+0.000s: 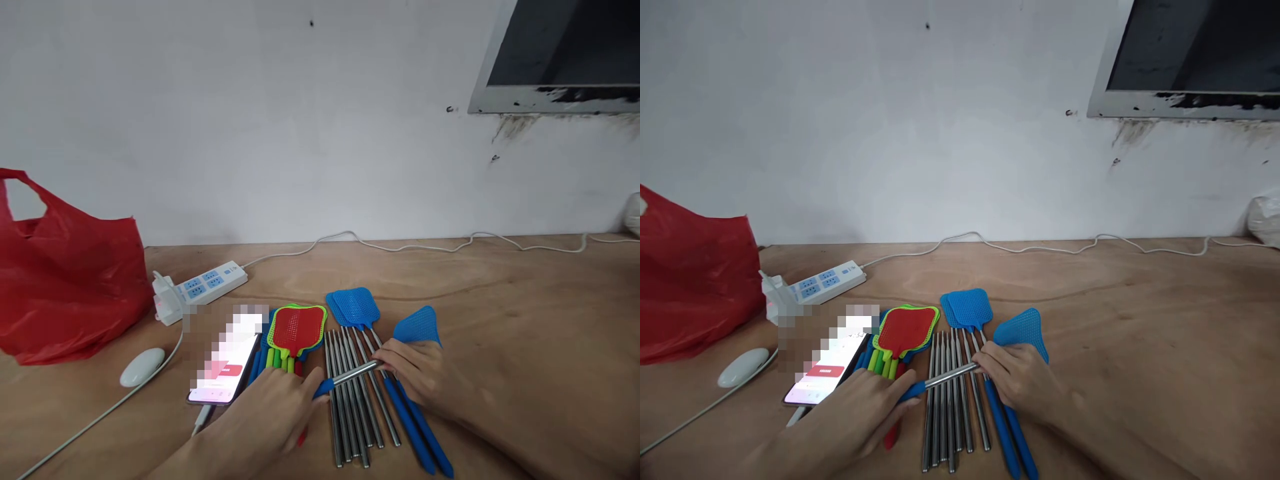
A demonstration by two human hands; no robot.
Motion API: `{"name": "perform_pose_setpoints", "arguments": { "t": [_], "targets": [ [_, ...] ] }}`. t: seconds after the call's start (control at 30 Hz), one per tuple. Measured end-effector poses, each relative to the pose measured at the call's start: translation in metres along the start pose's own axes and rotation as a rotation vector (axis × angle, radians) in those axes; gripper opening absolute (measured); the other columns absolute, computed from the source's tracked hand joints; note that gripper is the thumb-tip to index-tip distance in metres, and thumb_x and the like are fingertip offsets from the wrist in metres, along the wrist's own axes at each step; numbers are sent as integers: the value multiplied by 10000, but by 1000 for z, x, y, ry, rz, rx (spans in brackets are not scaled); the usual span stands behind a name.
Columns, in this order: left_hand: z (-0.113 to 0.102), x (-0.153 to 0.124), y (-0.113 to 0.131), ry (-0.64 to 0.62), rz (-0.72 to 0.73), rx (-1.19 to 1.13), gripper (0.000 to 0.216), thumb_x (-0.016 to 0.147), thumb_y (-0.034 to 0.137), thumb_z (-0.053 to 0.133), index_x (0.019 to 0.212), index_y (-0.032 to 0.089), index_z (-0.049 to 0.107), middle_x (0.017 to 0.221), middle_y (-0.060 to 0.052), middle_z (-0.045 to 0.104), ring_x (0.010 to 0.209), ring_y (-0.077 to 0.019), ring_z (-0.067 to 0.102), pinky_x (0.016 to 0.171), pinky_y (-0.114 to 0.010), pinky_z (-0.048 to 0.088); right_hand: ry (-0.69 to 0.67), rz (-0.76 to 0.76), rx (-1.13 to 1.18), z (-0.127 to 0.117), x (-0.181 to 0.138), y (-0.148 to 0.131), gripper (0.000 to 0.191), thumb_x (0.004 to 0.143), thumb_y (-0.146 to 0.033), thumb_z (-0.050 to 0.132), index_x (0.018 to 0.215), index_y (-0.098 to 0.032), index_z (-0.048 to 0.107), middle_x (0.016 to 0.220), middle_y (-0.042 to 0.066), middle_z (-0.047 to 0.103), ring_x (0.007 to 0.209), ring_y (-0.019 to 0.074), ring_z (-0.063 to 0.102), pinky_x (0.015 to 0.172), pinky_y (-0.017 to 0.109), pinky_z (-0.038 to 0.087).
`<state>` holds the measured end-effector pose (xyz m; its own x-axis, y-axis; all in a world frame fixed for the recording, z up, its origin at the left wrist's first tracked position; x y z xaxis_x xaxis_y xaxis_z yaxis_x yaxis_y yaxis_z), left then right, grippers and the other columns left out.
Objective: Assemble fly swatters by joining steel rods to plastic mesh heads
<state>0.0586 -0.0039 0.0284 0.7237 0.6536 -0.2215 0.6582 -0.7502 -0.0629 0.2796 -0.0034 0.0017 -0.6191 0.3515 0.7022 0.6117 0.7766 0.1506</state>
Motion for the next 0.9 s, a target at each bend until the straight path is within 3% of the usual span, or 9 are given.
{"name": "perform_pose_setpoints", "arguments": {
  "t": [0.27,0.43,0.57,0.73,0.8,0.9],
  "targets": [
    [-10,12,6,-29,-86,-23,301,1069,297,310,1019,174,580,832,-98,710,693,-279,688,586,-325,500,-60,58,-14,3,0,8,267,1027,-137,405,1039,-144,671,866,69,729,680,155,679,585,273,491],
    [-6,17,7,71,-57,-54,343,1074,321,281,1017,170,585,824,-100,709,707,-262,687,613,-307,494,-124,-4,-87,1,10,4,259,1044,-235,418,1101,-138,652,842,60,692,639,167,654,533,292,431],
    [1,17,10,133,-59,-132,446,1079,362,202,998,176,599,774,-88,707,645,-257,669,576,-316,477,-117,-5,-115,-1,12,-2,241,1017,-150,435,991,-155,674,810,41,681,655,161,637,563,293,422],
    [4,-5,2,223,-133,-387,579,1071,452,162,866,212,648,752,-53,694,682,-223,664,639,-322,518,-35,-8,-145,-7,7,6,242,989,-106,453,991,-146,691,811,52,699,726,182,635,632,306,468],
    [7,-19,-10,254,-150,-460,525,1067,456,209,980,250,683,853,-32,727,775,-205,686,704,-297,539,-4,68,-181,-10,4,19,243,969,-76,469,965,-157,698,823,60,702,727,176,636,633,292,480],
    [9,-38,-29,345,-264,-391,448,1060,397,251,1067,294,686,845,-5,735,714,-186,671,622,-262,524,28,170,-211,-13,4,33,221,949,-55,503,993,-157,694,834,66,706,749,178,657,650,283,512]
  ]
}}
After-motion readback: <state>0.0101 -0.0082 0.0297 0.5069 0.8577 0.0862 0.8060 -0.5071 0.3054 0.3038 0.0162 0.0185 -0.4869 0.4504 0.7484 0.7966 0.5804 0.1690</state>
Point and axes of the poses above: each hand's wrist, its own x-axis towards the middle knuckle, its own z-axis out of the palm, y = z × x, the point moved 4 cm from there along x, towards the middle knuckle
